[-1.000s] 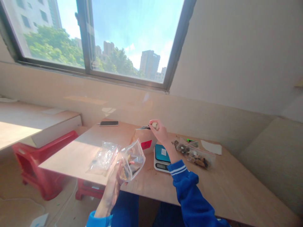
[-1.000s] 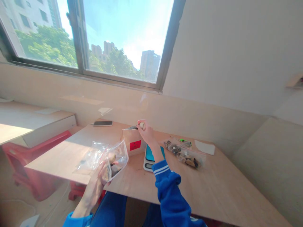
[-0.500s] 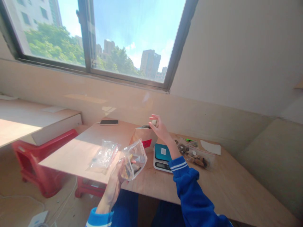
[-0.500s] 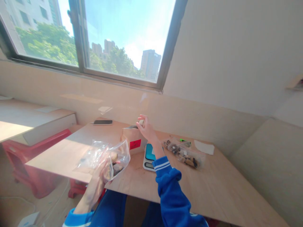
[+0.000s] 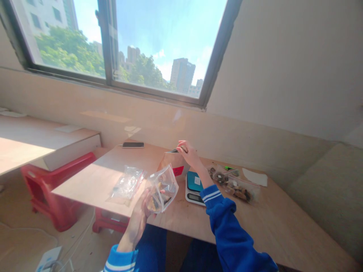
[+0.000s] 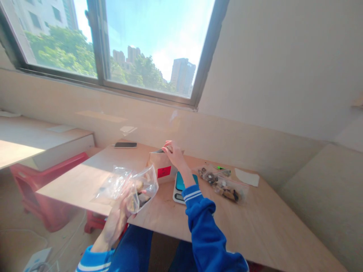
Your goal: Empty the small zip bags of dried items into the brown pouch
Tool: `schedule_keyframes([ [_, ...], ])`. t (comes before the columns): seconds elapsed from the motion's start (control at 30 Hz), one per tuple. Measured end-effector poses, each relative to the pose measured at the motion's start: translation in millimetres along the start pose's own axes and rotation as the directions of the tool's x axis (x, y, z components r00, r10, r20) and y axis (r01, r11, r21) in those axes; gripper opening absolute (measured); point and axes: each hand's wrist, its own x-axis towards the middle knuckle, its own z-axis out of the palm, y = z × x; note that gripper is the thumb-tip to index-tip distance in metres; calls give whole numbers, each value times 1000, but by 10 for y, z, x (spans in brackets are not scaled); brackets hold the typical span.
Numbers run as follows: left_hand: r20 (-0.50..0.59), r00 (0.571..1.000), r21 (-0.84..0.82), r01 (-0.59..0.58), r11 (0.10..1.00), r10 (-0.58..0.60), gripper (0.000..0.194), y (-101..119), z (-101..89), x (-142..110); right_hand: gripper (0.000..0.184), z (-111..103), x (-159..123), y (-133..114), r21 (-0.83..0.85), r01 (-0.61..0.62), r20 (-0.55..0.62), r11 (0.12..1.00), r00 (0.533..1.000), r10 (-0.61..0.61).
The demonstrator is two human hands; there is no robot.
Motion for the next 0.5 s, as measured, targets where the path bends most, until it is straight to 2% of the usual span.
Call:
schedule_keyframes([
  [0.1, -43, 991, 16, -128, 992, 128, 49, -38, -73, 17, 34, -33, -31, -13, -29, 40, 46, 999, 998, -39],
  [0.17, -77, 986, 28, -148, 989, 149, 42, -41, -91, 20, 44, -62, -50, -15, -37, 29, 38, 999, 999, -27],
  [0.33, -14, 998, -67, -67, 996, 66, 28, 42, 4, -2, 53, -114, -99, -7, -86, 1, -57, 996, 998, -6],
  [0.43, 7, 1000, -101, -18, 995, 19, 31, 55, 44, -8, 53, -133, -158, -86, -164, 2, -63, 986, 998, -12],
  [0.5, 1, 1000, -86, -23, 996, 23, 36, 32, 45, -6, 47, -166, -216, -222, -134, -2, -74, 991, 997, -8],
])
